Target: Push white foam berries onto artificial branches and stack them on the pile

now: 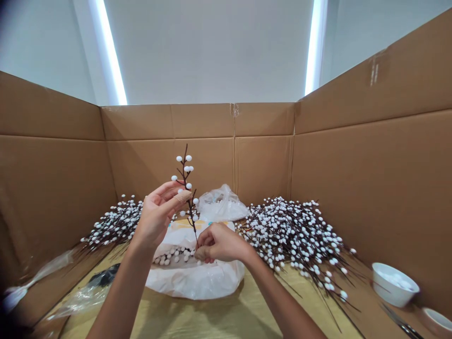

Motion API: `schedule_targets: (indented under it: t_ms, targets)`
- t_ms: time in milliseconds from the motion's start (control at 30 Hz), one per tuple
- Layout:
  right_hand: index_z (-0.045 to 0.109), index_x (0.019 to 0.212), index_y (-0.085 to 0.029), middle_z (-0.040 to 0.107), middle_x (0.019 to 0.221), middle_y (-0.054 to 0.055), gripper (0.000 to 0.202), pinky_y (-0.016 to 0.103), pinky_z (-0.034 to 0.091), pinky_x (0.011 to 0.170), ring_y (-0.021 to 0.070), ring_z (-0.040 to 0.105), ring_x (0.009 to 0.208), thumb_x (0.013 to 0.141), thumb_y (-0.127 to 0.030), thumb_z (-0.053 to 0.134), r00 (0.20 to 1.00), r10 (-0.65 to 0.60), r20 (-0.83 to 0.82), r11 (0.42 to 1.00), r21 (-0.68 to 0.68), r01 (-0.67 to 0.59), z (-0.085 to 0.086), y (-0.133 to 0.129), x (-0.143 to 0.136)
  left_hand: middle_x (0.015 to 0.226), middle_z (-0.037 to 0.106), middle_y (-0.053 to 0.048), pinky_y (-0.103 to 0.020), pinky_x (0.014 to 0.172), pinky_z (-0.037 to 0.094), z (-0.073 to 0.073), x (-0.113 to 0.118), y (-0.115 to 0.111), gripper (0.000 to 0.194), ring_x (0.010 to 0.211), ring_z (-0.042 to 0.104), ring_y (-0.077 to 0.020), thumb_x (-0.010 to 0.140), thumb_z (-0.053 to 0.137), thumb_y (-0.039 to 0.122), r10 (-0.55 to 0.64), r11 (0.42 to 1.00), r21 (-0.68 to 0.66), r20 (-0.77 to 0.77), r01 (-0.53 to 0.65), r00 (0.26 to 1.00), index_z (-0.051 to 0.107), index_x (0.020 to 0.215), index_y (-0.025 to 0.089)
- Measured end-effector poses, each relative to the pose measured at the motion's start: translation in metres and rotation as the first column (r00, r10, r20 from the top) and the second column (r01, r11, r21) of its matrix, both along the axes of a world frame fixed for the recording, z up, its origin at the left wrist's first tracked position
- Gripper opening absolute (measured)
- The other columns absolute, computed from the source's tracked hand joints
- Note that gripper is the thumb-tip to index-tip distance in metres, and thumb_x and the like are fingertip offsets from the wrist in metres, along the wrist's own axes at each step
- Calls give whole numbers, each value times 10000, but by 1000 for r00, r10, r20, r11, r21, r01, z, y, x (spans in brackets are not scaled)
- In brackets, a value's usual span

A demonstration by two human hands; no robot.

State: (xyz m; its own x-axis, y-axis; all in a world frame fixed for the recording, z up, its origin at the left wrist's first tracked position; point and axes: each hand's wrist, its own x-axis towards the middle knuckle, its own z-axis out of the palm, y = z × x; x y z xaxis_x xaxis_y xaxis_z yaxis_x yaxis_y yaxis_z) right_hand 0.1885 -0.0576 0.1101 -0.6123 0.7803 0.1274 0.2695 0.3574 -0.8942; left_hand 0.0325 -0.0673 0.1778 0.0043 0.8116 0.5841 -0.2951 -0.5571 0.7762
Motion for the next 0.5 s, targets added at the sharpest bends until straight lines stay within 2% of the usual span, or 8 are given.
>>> schedule_targets:
  t_ms: [167,333,400,500]
  targets:
    - [628,649,-131,600,557,-4,99,222,450,513,97,543,486,654,-230,624,1000,0,-19,1000,-12,0,-2,1,-1,1018,688,-95,-299,797,505,1,-5,-2,525,887,645,-182,621,825,281,-13,999,-39,-177,7,984,608,1084,159]
    - [644,682,-127,608,564,3,145,236,468,519,103,554,484,675,-272,642,998,-14,-62,1000,2,14,0,4,2,1263,559,-165,-356,816,518,-2,-15,0,789,1047,599,-256,591,832,327,-51,994,-113,-433,2,900,476,1277,171]
    - [642,691,-124,614,573,7,154,243,479,527,103,562,486,687,-279,643,997,-14,-80,1000,4,14,3,4,4,1250,565,-174,-362,788,530,-4,-18,1,803,1013,611,-259,582,830,322,-51,994,-112,-534,-11,844,477,1285,163]
    - [627,683,-121,616,588,7,178,246,494,541,100,572,497,699,-297,651,991,-3,-134,1000,-3,3,7,1,7,1086,651,-143,-327,699,528,-8,-19,2,702,839,643,-216,599,808,306,-71,995,-104,-662,3,746,542,1225,132]
